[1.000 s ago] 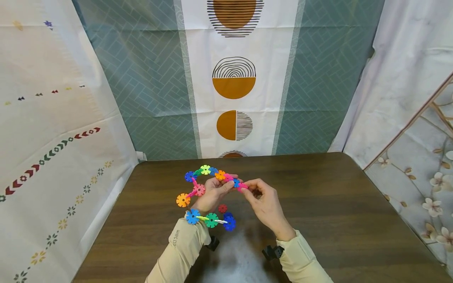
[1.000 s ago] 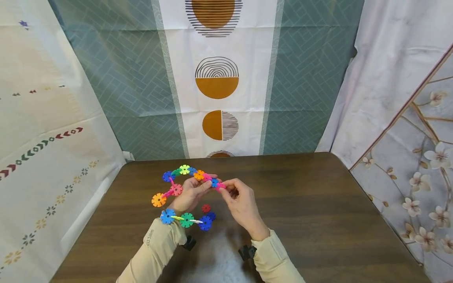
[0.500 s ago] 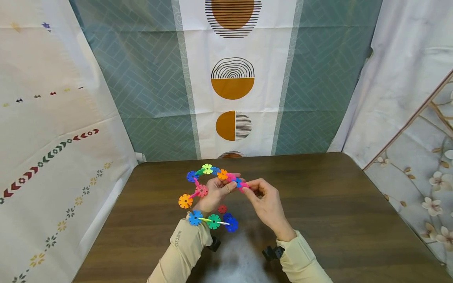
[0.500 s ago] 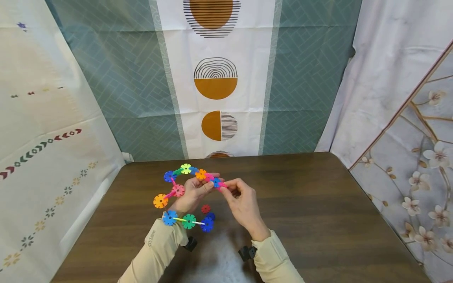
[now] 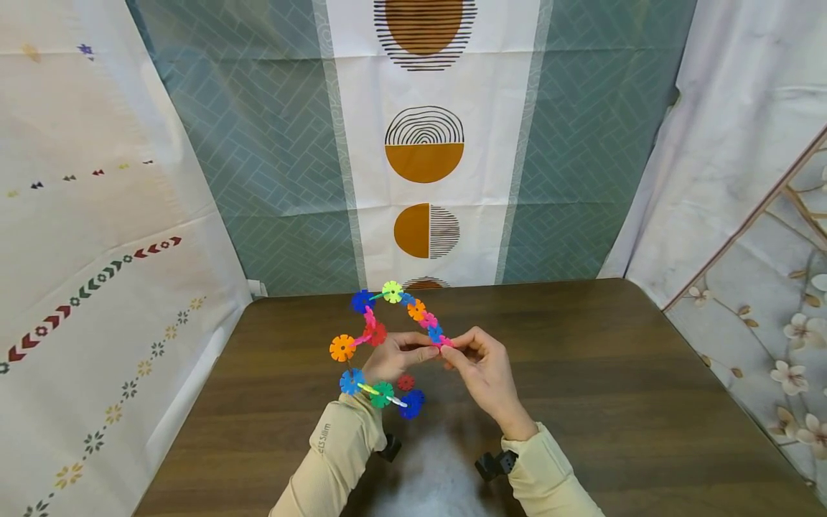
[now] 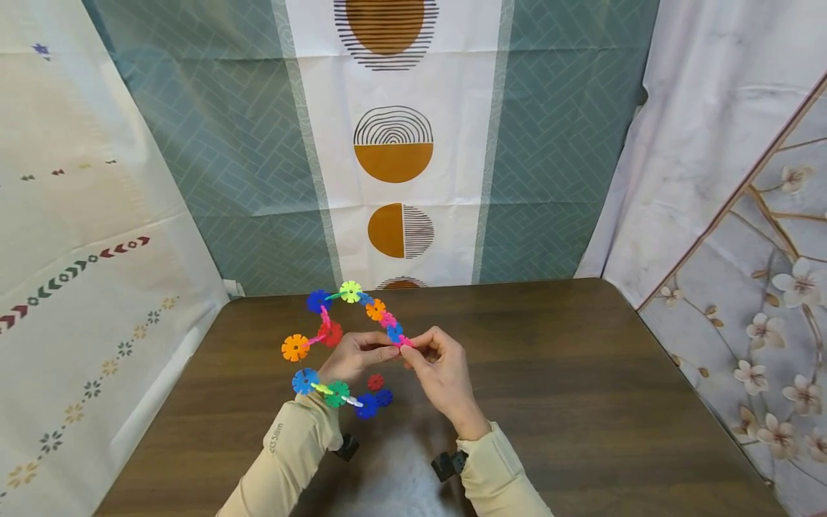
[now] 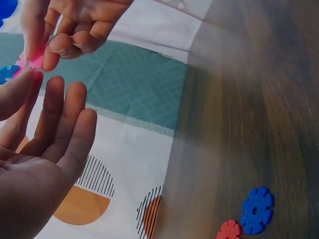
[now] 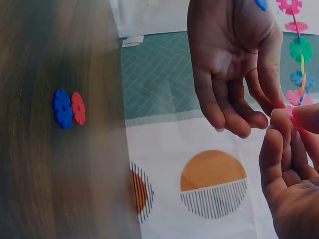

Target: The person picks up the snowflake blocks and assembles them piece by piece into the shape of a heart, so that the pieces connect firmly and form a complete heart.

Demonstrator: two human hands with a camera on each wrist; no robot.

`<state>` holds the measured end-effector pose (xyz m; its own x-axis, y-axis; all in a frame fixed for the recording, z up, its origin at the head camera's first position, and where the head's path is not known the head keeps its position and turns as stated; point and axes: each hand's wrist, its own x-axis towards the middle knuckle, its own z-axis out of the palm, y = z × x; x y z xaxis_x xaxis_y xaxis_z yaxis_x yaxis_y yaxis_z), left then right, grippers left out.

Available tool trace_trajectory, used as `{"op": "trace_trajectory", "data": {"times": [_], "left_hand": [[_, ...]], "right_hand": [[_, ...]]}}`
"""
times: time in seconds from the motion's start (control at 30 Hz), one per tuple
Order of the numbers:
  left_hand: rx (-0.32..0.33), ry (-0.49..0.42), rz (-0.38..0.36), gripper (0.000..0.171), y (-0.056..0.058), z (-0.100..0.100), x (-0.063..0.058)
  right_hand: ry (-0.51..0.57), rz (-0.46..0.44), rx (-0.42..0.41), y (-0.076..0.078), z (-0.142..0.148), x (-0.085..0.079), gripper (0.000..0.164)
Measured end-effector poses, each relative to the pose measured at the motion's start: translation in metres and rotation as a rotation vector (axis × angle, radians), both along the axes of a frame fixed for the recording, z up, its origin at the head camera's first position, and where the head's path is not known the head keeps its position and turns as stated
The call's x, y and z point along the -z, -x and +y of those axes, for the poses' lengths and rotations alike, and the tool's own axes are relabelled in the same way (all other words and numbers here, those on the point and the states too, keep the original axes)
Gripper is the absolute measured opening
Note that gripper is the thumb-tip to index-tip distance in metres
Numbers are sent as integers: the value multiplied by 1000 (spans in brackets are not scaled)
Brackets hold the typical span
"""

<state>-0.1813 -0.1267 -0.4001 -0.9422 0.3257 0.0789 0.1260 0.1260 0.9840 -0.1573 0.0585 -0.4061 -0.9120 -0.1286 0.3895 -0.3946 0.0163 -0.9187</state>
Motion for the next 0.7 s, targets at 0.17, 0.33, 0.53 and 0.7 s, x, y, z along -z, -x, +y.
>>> {"op": "trace_trajectory", "data": {"times": [0.17, 0.33, 0.53, 0.7], "left_hand": [[-38, -24, -46, 25, -2, 2, 0], [-46, 22, -16, 26, -1, 2, 1], [-9, -18, 62, 23, 5, -3, -1], [-55, 12, 93, 20, 8, -6, -1]], "right_hand": [[21, -16, -8, -9, -3, -16, 8], [44, -41, -23, -12, -5, -20, 9], [40, -95, -22, -11, -10, -20, 10], [35, -137, -48, 0, -12, -3, 13]]}}
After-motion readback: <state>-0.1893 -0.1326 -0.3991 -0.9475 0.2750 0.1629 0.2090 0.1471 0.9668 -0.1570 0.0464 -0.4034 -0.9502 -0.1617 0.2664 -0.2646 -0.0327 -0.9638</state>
